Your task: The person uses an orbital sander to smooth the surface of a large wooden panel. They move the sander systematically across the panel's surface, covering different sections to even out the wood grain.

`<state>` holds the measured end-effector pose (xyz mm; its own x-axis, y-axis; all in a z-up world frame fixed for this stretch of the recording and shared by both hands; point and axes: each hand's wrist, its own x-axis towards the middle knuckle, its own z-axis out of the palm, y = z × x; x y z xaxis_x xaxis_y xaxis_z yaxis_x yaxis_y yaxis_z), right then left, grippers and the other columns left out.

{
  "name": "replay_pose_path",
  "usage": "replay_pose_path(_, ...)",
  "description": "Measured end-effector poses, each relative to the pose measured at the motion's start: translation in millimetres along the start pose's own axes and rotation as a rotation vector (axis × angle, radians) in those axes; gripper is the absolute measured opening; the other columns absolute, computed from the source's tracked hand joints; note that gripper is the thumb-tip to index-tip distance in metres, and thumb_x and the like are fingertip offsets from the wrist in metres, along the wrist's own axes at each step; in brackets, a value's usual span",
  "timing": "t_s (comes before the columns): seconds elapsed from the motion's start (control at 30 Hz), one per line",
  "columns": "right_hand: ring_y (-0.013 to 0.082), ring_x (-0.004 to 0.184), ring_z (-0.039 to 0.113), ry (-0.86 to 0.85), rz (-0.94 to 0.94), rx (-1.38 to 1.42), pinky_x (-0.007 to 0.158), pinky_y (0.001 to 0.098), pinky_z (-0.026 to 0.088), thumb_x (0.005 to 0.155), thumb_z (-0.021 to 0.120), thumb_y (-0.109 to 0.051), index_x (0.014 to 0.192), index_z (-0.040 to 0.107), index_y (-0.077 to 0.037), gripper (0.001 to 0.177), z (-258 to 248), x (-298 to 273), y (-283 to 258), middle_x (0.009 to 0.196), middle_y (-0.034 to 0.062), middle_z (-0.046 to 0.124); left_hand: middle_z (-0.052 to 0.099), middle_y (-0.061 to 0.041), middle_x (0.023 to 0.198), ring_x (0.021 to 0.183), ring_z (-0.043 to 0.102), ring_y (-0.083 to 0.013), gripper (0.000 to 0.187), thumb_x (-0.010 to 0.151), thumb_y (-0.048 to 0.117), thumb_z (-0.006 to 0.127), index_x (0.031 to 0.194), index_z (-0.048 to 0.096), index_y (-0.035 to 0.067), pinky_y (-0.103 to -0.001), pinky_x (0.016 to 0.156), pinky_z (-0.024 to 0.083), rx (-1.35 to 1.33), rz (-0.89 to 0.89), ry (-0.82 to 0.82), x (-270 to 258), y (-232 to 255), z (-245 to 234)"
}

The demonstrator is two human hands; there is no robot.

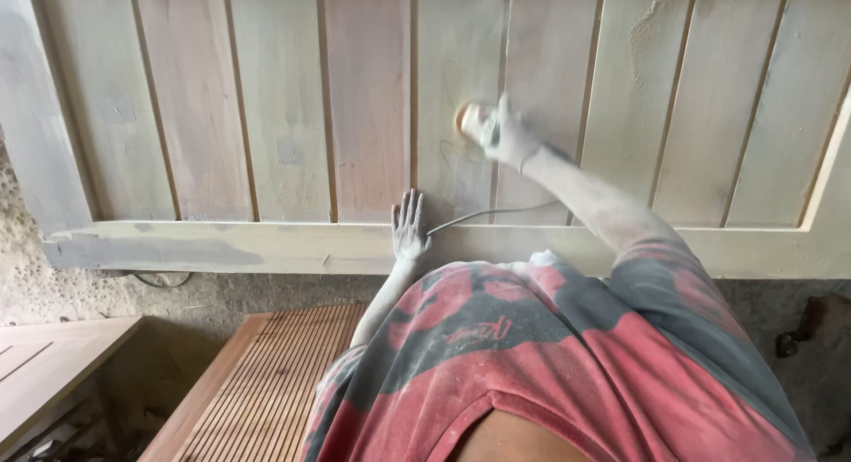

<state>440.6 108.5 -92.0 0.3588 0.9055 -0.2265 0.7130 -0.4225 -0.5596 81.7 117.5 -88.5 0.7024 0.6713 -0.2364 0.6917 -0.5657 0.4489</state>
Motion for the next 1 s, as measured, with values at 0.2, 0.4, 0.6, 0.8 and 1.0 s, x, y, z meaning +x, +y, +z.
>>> replay_pose_path(0.2,0.038,0.095,0.07,-0.377,-0.273,-0.219,0.082,0.0477,0.059,0.077,0.086,-0.038,0.149,0.036,-0.003,0.094,-14,-105,-23,0.108,0.0239,0.066,0.024,-0.012,0.17,0.16,0.017,-0.0294,0.104,0.069,0.021,0.07,0.163,0.025,0.011,-0.054,0.129,0.012,-0.018,0.037,0.006,-4,12,-18)
replay_pose_path(0.4,0.037,0.097,0.07,-0.17,-0.356,-0.192,0.081,0.0503,0.058,0.071,0.086,-0.035,0.146,0.043,-0.012,0.089,-34,-42,-20,0.114,0.0197,0.068,0.027,-0.011,0.169,0.159,0.018,-0.0289,0.098,0.072,0.023,0.069,0.161,0.03,0.013,-0.053,0.129,0.012,-0.028,-0.012,-0.03,-1,17,-23)
replay_pose_path(0.6,0.0442,0.1,0.07,-0.2,0.0,-0.141,0.09,0.0522,0.057,0.072,0.088,-0.033,0.153,0.035,0.001,0.103,-45,24,-3,0.108,0.0255,0.07,0.028,-0.012,0.17,0.159,0.019,-0.0296,0.086,0.083,0.026,0.066,0.161,0.032,0.013,-0.053,0.129,0.012,-0.028,0.012,0.038,3,4,-8)
replay_pose_path(0.8,0.0425,0.099,0.071,0.07,0.114,-0.028,0.089,0.0486,0.058,0.073,0.091,-0.036,0.152,0.026,0.006,0.11,-23,39,27,0.109,0.0252,0.071,0.029,-0.012,0.17,0.16,0.02,-0.0302,0.075,0.094,0.029,0.063,0.161,0.035,0.013,-0.053,0.129,0.013,-0.055,0.04,0.069,-8,6,-3)
replay_pose_path(1.0,0.0422,0.097,0.07,0.237,0.018,0.033,0.084,0.0498,0.058,0.071,0.1,-0.048,0.149,0.022,0.009,0.124,22,19,38,0.111,0.0256,0.07,0.027,-0.017,0.172,0.161,0.023,-0.0347,0.071,0.1,0.033,0.056,0.164,0.034,0.01,-0.053,0.131,0.016,-0.215,0.1,0.105,-12,3,-26)
